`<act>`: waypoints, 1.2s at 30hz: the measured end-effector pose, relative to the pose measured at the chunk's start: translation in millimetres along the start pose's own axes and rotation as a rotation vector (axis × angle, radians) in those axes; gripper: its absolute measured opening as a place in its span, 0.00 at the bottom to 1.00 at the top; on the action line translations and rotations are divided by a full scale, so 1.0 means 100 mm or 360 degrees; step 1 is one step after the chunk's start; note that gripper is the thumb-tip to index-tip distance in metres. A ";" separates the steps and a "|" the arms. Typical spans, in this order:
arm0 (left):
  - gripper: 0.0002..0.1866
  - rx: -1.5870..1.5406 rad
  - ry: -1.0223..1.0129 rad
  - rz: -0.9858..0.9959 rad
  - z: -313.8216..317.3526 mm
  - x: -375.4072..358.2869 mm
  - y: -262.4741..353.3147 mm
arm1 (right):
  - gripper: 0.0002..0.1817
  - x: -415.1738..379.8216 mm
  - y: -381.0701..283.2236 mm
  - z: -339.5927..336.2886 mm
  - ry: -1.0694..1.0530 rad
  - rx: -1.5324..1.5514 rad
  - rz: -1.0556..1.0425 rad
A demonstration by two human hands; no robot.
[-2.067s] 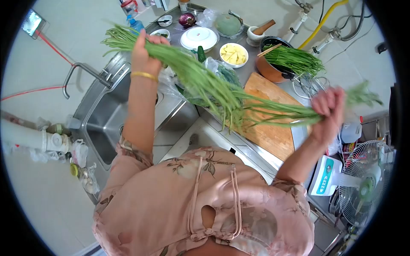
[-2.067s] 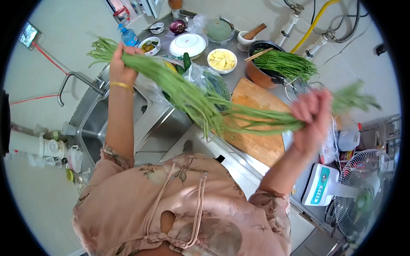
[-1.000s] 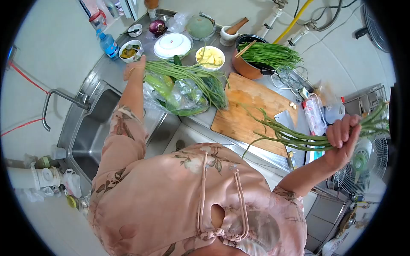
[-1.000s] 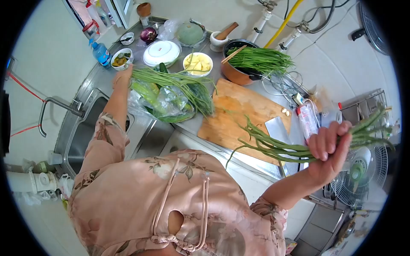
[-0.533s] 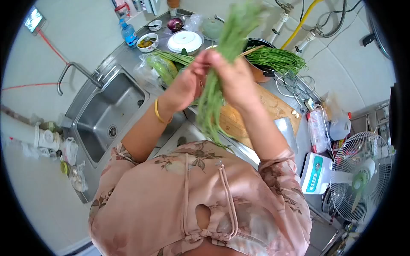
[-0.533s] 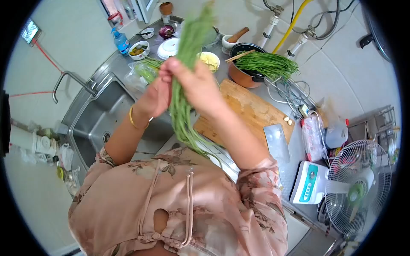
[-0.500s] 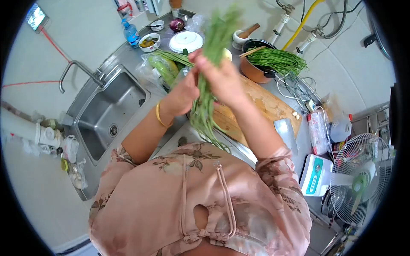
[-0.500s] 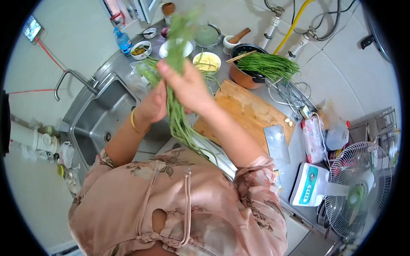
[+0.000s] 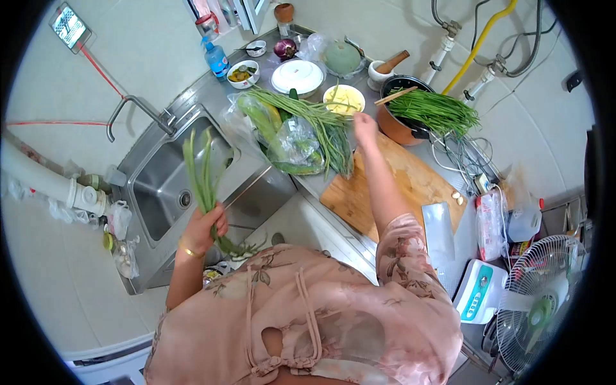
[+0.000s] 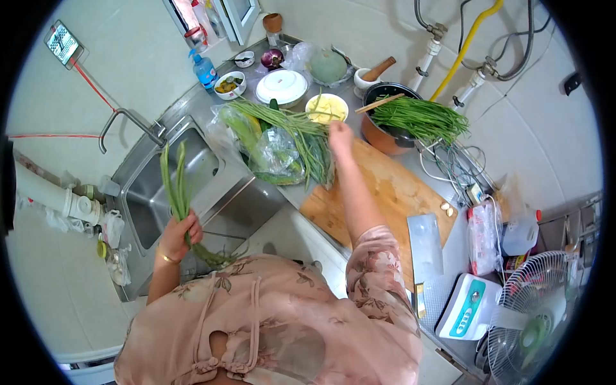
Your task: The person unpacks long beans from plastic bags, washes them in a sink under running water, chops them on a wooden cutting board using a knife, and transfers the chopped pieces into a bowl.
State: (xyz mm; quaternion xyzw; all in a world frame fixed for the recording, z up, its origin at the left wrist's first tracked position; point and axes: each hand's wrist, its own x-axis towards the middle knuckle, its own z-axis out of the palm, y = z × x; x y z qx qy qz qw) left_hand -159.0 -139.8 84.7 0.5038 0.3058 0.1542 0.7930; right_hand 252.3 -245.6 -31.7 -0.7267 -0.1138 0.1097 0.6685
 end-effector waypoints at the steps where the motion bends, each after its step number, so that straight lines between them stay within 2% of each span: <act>1: 0.07 -0.0005 0.0041 0.0005 -0.12 -0.04 -0.02 | 0.18 0.30 0.29 -0.02 0.0247 -0.0298 -0.0110; 2: 0.07 -0.0010 0.0083 0.0012 -0.23 -0.07 -0.05 | 0.19 0.52 0.49 -0.04 0.0234 -0.0391 -0.0126; 5: 0.07 -0.0025 0.0188 -0.0033 -0.46 -0.14 -0.08 | 0.18 1.01 1.11 0.06 0.0227 -0.0173 0.0115; 6: 0.08 -0.0027 0.0220 -0.0058 -0.51 -0.15 -0.09 | 0.18 1.35 1.57 0.13 0.0151 -0.0178 0.0439; 9: 0.07 -0.0031 0.0268 -0.0125 -0.60 -0.15 -0.09 | 0.21 1.21 1.14 0.14 -0.0327 0.0238 0.1067; 10: 0.07 -0.0075 0.0316 -0.0183 -0.62 -0.15 -0.09 | 0.24 1.24 1.14 0.14 -0.0486 0.0264 0.1158; 13: 0.08 0.0024 0.0285 -0.0261 -0.65 -0.11 -0.06 | 0.26 1.40 1.20 0.22 -0.0459 0.0673 0.1467; 17: 0.09 0.0017 0.0263 -0.0269 -0.66 -0.04 -0.04 | 0.24 1.57 1.23 0.42 -0.0360 0.0732 0.1193; 18: 0.09 0.0024 0.0264 -0.0255 -0.68 -0.03 -0.04 | 0.22 1.55 1.12 0.46 -0.0206 0.0847 0.1168; 21: 0.10 0.0040 0.0290 -0.0206 -0.73 -0.03 -0.05 | 0.24 1.77 1.10 0.52 -0.0127 0.1023 0.1120; 22: 0.10 0.0048 0.0306 -0.0182 -0.74 -0.02 -0.02 | 0.27 1.82 1.15 0.54 -0.0111 0.0999 0.0996; 23: 0.10 0.0056 0.0326 -0.0161 -0.76 -0.01 0.01 | 0.29 1.90 1.17 0.52 -0.0181 0.1043 0.1120; 25: 0.12 0.0064 0.0285 -0.0069 -0.76 -0.03 0.10 | 0.31 1.94 1.26 0.54 -0.0077 0.1118 0.1085; 26: 0.13 0.0049 0.0298 -0.0026 -0.75 -0.04 0.15 | 0.29 1.93 1.35 0.55 -0.0022 0.0943 0.0963; 27: 0.14 0.0030 0.0326 0.0022 -0.75 -0.06 0.20 | 0.26 1.89 1.41 0.59 0.0214 0.0584 0.0628; 29: 0.19 0.0021 0.0417 -0.0009 -0.76 -0.10 0.31 | 0.25 1.74 1.18 0.45 0.0436 -0.0536 0.0165; 30: 0.19 0.0020 0.0368 0.0039 -0.77 -0.12 0.36 | 0.24 1.15 0.55 0.48 0.0592 -0.0486 -0.0102; 32: 0.18 -0.0011 0.0255 0.0126 -0.77 -0.17 0.49 | 0.21 0.60 0.14 0.53 0.0816 -0.0959 -0.0846; 33: 0.17 -0.0038 0.0179 0.0160 -0.77 -0.21 0.53 | 0.18 0.28 -0.10 0.61 0.0725 -0.0843 -0.1141; 34: 0.17 -0.0069 0.0114 0.0204 -0.79 -0.27 0.56 | 0.15 -0.02 -0.26 0.70 0.0457 -0.0527 -0.1336; 36: 0.15 -0.0102 -0.0064 0.0278 -0.79 -0.31 0.63 | 0.13 -0.64 -0.51 0.99 -0.0187 0.0032 -0.1030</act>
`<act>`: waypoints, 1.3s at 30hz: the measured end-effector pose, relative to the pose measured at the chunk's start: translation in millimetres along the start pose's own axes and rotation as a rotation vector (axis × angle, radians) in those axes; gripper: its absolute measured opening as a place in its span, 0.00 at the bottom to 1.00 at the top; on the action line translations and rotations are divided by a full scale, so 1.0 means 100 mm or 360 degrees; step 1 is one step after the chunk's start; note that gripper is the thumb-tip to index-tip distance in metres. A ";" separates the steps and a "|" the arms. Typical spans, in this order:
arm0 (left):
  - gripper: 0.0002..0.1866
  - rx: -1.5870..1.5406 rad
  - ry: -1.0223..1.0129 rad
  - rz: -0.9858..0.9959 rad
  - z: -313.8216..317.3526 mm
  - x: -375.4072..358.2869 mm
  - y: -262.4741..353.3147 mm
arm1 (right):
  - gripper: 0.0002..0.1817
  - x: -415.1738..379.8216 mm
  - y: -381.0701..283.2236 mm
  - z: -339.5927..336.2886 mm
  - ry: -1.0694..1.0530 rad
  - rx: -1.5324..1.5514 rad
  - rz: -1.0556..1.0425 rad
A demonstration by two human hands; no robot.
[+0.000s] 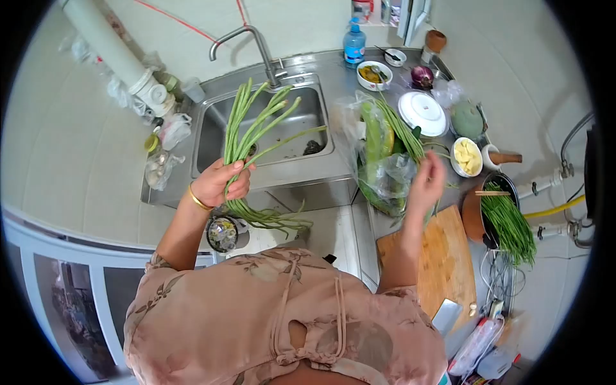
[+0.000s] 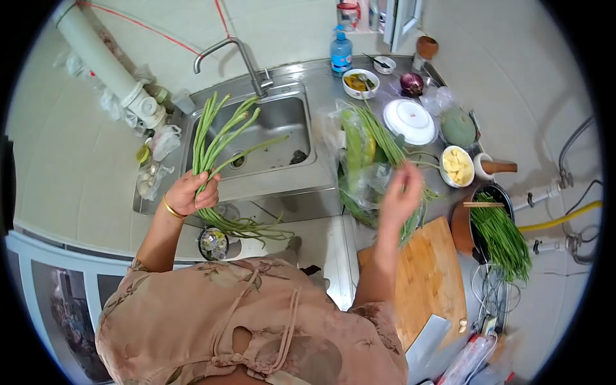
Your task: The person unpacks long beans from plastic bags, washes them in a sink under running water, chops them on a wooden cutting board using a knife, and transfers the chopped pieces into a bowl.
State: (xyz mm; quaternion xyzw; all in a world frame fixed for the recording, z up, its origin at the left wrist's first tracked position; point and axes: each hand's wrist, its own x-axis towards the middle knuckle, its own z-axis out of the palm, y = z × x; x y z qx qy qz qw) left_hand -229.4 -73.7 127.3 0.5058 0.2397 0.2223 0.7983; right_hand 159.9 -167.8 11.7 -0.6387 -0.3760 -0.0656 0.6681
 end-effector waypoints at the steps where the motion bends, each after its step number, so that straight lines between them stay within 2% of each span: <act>1: 0.15 -0.0016 -0.0017 0.0025 0.01 -0.02 0.02 | 0.12 -0.13 -0.24 0.17 -0.0272 0.0308 0.0123; 2: 0.14 -0.0034 -0.0037 0.0044 0.00 -0.04 0.04 | 0.13 -0.22 -0.65 0.28 -0.0566 0.0663 0.0250; 4: 0.14 -0.0049 -0.0063 0.0060 -0.01 -0.10 0.07 | 0.14 -0.31 -1.13 0.45 -0.0834 0.0872 0.0133; 7: 0.14 -0.0069 -0.0074 0.0044 -0.01 -0.22 0.09 | 0.15 -0.27 -1.59 0.66 -0.0697 0.0706 -0.0393; 10: 0.14 -0.0082 -0.0076 0.0041 -0.09 -0.36 0.12 | 0.16 -0.21 -1.65 0.80 -0.0945 0.0091 -0.1153; 13: 0.14 -0.0086 -0.0119 0.0050 -0.32 -0.45 0.17 | 0.11 -0.31 -1.81 0.95 -0.1053 -0.0108 -0.1308; 16: 0.13 -0.0059 -0.0179 0.0051 -0.63 -0.56 0.26 | 0.11 -0.45 -2.15 1.18 -0.1340 -0.0234 -0.0405; 19: 0.11 0.0034 -0.0112 0.0038 -1.01 -0.66 0.45 | 0.09 -0.59 -2.11 1.64 -0.1146 -0.0540 -0.1234; 23: 0.10 0.0116 0.0007 0.0049 -1.69 -0.80 0.77 | 0.07 -0.80 -2.43 2.46 -0.1041 -0.0350 -0.0889; 24: 0.10 0.0109 0.0015 0.0029 -1.81 -0.81 0.83 | 0.04 -0.83 -2.47 2.60 -0.1117 -0.0006 -0.0524; 27: 0.10 0.0060 -0.0050 0.0011 -2.22 -0.88 0.94 | 0.09 -0.75 -2.54 2.91 -0.0986 0.0947 0.0972; 28: 0.10 0.0039 -0.0082 0.0006 -2.35 -0.91 0.95 | 0.09 -0.60 -2.47 2.96 -0.0909 0.1464 0.1261; 29: 0.09 0.0048 -0.0079 -0.0009 -2.44 -0.94 0.98 | 0.09 -0.55 -2.45 2.98 -0.0839 0.1514 0.1170; 31: 0.09 0.0068 -0.0064 -0.0041 -2.60 -0.96 1.03 | 0.10 -0.65 -2.74 3.09 -0.0997 0.1093 0.0832; 34: 0.08 0.0002 -0.0103 -0.0079 -2.80 -0.94 1.00 | 0.11 -0.74 -3.09 3.25 -0.1392 0.1050 0.0855; 37: 0.08 -0.0004 -0.0109 -0.0118 -2.87 -0.97 1.02 | 0.13 -0.72 -3.25 3.43 -0.1484 0.0122 -0.0651; 39: 0.08 -0.0007 -0.0073 -0.0100 -2.92 -1.01 1.02 | 0.14 -0.71 -3.38 3.47 -0.1586 -0.0265 -0.1070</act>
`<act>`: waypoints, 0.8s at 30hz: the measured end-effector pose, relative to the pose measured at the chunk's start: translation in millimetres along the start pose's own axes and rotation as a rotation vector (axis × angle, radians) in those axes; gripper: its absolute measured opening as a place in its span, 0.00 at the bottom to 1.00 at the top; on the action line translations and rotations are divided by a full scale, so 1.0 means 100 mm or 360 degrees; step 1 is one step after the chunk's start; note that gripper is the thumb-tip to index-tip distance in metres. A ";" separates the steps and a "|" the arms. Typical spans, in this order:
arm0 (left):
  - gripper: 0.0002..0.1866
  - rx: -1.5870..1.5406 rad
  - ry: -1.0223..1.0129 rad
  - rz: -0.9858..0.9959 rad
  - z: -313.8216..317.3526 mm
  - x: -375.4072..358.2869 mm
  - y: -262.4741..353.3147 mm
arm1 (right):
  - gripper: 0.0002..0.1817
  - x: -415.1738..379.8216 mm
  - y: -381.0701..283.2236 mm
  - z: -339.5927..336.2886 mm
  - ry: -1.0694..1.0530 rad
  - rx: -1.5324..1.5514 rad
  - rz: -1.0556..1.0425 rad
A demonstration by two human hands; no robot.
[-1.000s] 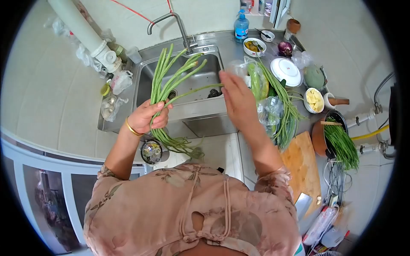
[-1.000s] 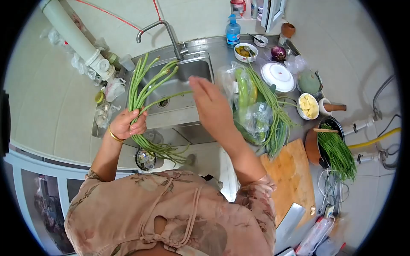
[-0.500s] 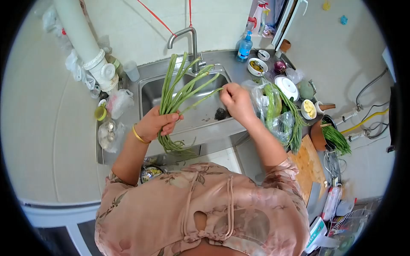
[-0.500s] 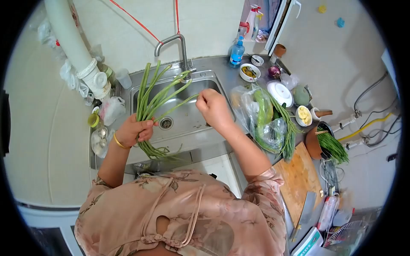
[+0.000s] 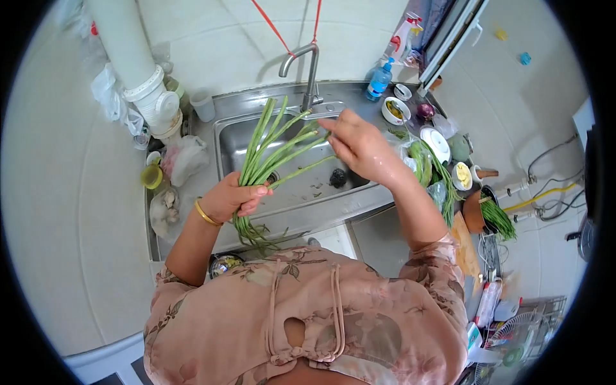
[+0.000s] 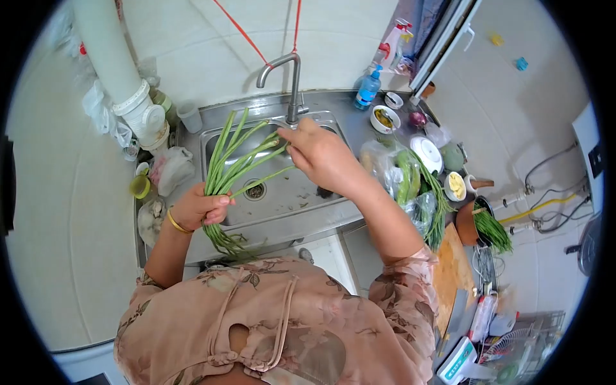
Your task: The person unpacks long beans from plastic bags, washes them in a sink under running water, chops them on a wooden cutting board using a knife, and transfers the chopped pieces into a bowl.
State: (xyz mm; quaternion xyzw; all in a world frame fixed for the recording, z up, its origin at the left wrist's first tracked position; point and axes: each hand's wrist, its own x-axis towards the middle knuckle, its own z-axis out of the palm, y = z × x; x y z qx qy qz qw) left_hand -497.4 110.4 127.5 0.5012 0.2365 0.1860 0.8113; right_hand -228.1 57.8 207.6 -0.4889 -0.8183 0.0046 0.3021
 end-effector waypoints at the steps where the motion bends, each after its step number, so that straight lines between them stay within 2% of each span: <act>1: 0.08 -0.0003 0.0021 0.0006 -0.01 -0.02 -0.01 | 0.15 0.01 0.03 0.03 -0.0076 -0.0160 -0.0072; 3: 0.08 -0.0008 0.0056 0.0035 -0.03 -0.05 -0.02 | 0.15 0.03 0.04 0.04 -0.0235 -0.0408 -0.0201; 6: 0.08 0.0001 0.0112 0.0058 0.00 -0.10 -0.02 | 0.11 0.06 0.15 0.13 -0.0304 -0.0632 -0.0383; 9: 0.09 0.0041 0.0190 0.0049 0.15 -0.11 0.06 | 0.06 0.11 0.28 0.25 -0.0004 -0.0496 -0.0330; 12: 0.09 0.0042 0.0220 0.0055 0.26 -0.07 0.10 | 0.06 0.17 0.53 0.49 0.0443 0.0731 0.0388; 14: 0.09 0.0042 0.0237 0.0063 0.31 -0.03 0.10 | 0.07 0.27 0.83 0.29 0.0561 0.2162 0.1020; 15: 0.09 0.0048 0.0264 0.0075 0.33 -0.01 0.11 | 0.09 0.27 0.83 0.25 0.0548 0.2348 0.0981; 18: 0.09 0.0059 0.0323 0.0069 0.37 0.04 0.13 | 0.13 0.23 0.72 0.09 -0.0184 0.2496 0.0978; 19: 0.09 0.0061 0.0324 0.0068 0.39 0.09 0.14 | 0.14 0.23 0.82 0.10 -0.0347 0.2666 0.0860; 22: 0.10 0.0083 0.0339 0.0058 0.45 0.18 0.16 | 0.12 0.26 0.88 0.01 -0.0610 0.2870 0.0796; 24: 0.10 0.0115 0.0360 0.0044 0.47 0.22 0.17 | 0.10 0.25 0.70 -0.07 -0.0496 0.1934 0.0605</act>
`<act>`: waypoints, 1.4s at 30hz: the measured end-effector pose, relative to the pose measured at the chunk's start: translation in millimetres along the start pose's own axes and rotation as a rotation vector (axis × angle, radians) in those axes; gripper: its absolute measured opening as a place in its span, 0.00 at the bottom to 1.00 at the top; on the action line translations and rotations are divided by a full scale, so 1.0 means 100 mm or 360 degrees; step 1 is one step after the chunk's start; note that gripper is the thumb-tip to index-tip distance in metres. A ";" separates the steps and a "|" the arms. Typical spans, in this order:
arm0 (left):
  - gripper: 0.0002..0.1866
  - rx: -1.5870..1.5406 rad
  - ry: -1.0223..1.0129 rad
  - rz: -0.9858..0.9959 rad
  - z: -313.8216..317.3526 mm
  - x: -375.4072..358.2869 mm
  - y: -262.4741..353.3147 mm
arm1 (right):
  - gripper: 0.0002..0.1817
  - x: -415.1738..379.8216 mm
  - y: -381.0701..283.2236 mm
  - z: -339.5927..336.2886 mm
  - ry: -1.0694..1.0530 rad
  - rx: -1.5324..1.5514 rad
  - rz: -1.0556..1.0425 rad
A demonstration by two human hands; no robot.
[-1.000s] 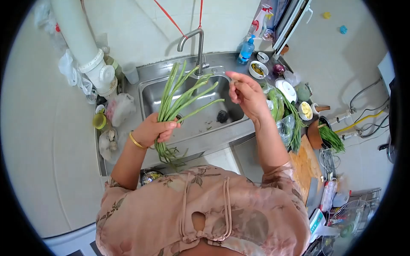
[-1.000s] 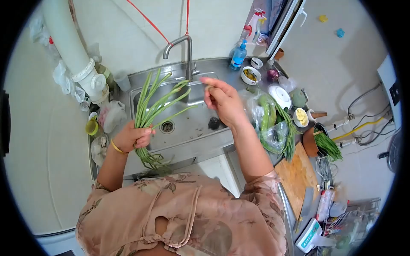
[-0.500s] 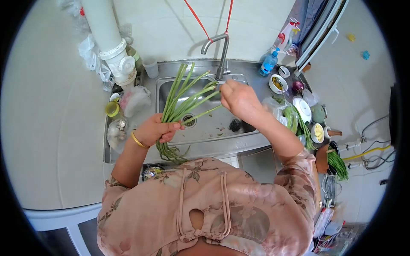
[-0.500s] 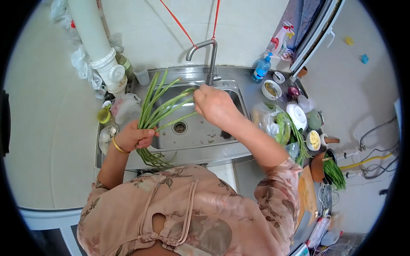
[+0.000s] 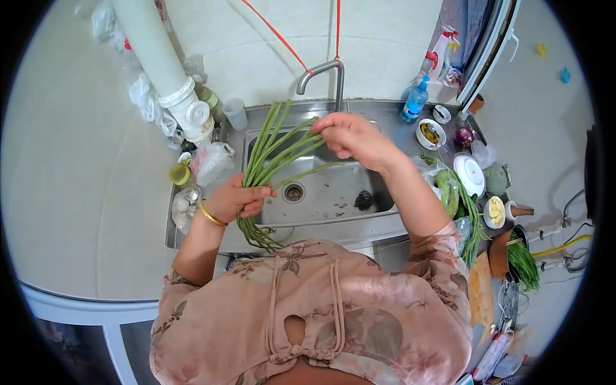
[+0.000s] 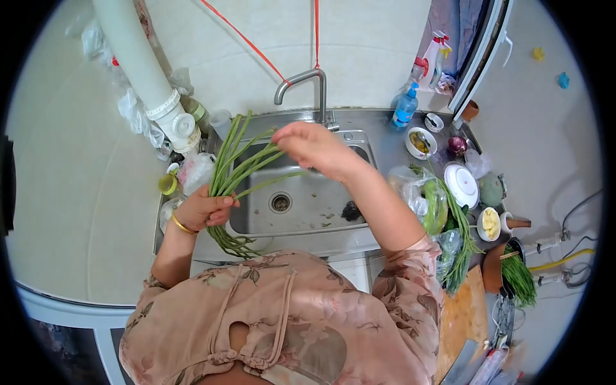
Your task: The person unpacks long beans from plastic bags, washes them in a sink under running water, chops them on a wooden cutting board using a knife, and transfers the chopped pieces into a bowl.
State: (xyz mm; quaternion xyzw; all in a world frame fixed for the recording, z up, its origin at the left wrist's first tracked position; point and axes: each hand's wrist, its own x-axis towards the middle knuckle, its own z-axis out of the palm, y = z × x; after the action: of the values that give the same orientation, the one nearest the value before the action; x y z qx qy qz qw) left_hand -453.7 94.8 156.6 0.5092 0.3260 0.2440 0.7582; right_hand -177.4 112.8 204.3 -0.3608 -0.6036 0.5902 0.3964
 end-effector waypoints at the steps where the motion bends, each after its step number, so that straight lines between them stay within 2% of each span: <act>1: 0.10 0.0016 0.0006 -0.0007 0.02 0.02 0.01 | 0.10 -0.03 -0.03 0.04 0.0109 -0.0463 -0.0076; 5: 0.11 0.0021 0.0022 -0.0057 0.05 0.06 0.04 | 0.10 -0.05 0.09 -0.04 0.0053 -0.1456 -0.0793; 8: 0.10 0.0017 0.0018 -0.0066 0.05 0.09 0.06 | 0.07 -0.12 0.13 0.01 0.0151 -0.2016 -0.0729; 11: 0.11 0.0108 0.0040 -0.0072 0.09 0.12 0.11 | 0.07 -0.06 0.30 -0.04 0.0330 -0.2053 -0.0957; 14: 0.11 0.0111 0.0026 -0.0009 0.11 0.11 0.08 | 0.07 0.15 0.54 -0.28 0.0900 -0.1420 -0.1351; 16: 0.11 0.0009 -0.0082 0.0091 0.10 0.06 0.12 | 0.07 0.15 0.45 -0.71 0.0835 0.0646 -0.0338; 17: 0.11 -0.0011 -0.0102 0.0108 0.08 0.06 0.15 | 0.08 0.11 0.45 -0.79 0.0713 0.0946 -0.0404; 20: 0.10 -0.0040 -0.0146 0.0131 0.07 0.05 0.19 | 0.10 0.10 0.46 -0.69 0.0494 0.1053 -0.0028; 21: 0.10 -0.0024 -0.0161 0.0144 0.09 0.07 0.21 | 0.09 0.11 0.44 -0.67 0.0311 0.1017 0.0035; 24: 0.10 -0.0036 -0.0185 0.0137 0.13 0.09 0.23 | 0.12 0.05 0.26 -0.52 0.0191 0.0857 0.0048; 27: 0.09 -0.0028 -0.0179 0.0108 0.16 0.10 0.25 | 0.17 0.06 0.18 -0.54 -0.0068 0.0868 0.0202; 30: 0.10 0.0016 -0.0155 0.0093 0.18 0.11 0.27 | 0.17 0.03 0.13 -0.56 -0.0183 0.0439 0.0112; 33: 0.10 0.0040 -0.0125 0.0092 0.18 0.09 0.25 | 0.18 -0.03 0.07 -0.54 -0.0141 -0.0475 0.0082; 36: 0.10 0.0070 -0.0080 0.0102 0.17 0.06 0.26 | 0.17 -0.08 0.23 -0.56 -0.0150 -0.1156 -0.0594; 39: 0.10 0.0092 -0.0023 0.0106 0.12 0.01 0.28 | 0.12 -0.14 0.46 -0.52 -0.0142 -0.1527 -0.1018; 42: 0.10 0.0146 0.0030 0.0057 0.13 -0.01 0.32 | 0.07 -0.29 0.53 -0.33 0.0039 -0.1879 -0.0759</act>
State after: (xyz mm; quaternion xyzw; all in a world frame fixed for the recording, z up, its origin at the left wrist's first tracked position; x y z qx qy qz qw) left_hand -446.0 98.0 189.7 0.5470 0.3348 0.2470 0.7264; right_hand -137.0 103.3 149.0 -0.3811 -0.8864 0.0496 0.2582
